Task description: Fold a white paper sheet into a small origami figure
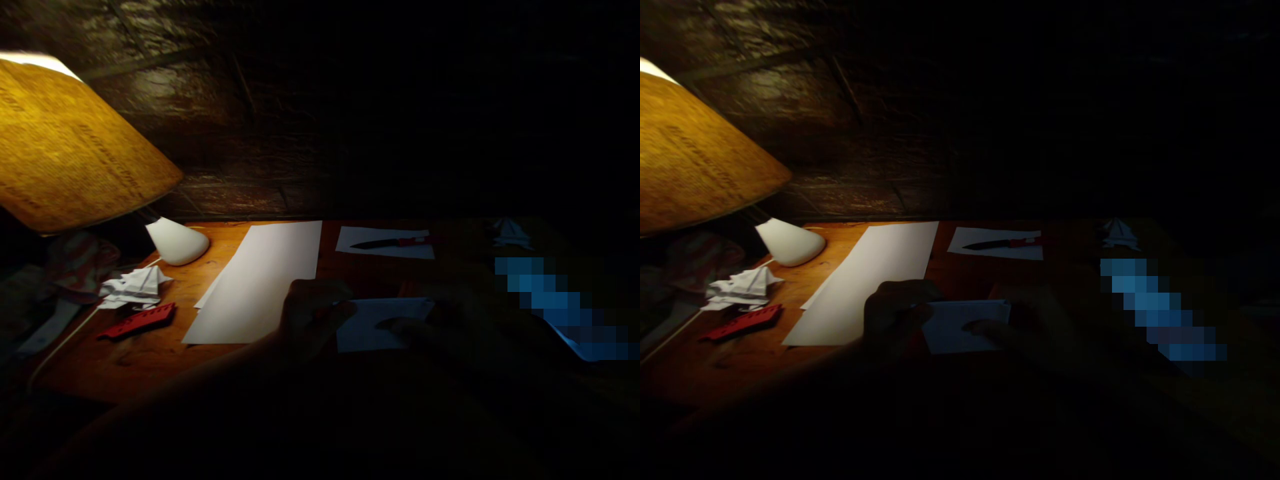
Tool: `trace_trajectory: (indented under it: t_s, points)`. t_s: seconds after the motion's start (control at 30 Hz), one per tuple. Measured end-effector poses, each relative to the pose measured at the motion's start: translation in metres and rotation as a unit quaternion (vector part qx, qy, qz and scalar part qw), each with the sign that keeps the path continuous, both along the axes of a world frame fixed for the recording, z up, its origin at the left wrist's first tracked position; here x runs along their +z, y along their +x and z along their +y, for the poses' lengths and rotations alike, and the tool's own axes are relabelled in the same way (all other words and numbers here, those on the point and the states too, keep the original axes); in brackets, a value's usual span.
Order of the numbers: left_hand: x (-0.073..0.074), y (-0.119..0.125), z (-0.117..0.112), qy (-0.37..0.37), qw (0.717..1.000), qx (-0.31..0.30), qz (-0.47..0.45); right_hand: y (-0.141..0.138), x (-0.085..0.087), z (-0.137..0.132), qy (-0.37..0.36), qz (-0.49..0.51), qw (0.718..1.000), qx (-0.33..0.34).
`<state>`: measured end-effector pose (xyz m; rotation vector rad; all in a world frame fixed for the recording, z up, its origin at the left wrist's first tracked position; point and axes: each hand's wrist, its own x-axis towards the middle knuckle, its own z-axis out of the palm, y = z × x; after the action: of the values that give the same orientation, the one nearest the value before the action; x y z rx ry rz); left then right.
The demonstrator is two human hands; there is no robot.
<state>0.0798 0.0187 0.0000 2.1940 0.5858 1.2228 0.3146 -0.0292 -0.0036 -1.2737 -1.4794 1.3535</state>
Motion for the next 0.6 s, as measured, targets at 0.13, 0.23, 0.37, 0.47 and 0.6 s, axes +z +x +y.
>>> trace_trajectory:
  t_s: [0.13, 0.23, 0.37, 0.47, 0.6]
  points:
    - [0.0010, 0.0008, -0.0013, -0.026, 1.000, 0.001, 0.001, 0.0000, -0.0014, -0.0004, 0.001, 0.031, 1.000, 0.006]
    - [0.0020, 0.0019, -0.0027, -0.033, 0.999, -0.008, 0.011, 0.0017, 0.0002, 0.0011, 0.013, 0.022, 1.000, 0.001]
    - [0.0014, 0.0022, -0.0027, -0.033, 0.999, -0.017, 0.006, 0.0025, 0.0032, 0.0020, 0.013, 0.025, 1.000, -0.006]
    - [-0.0010, 0.0023, -0.0009, -0.051, 0.998, -0.038, -0.013, 0.0017, 0.0021, 0.0007, 0.013, 0.031, 0.999, -0.018]
    - [-0.0032, 0.0040, 0.0012, -0.053, 0.996, -0.048, -0.045, 0.0014, -0.0022, -0.0003, 0.013, 0.058, 0.998, -0.019]
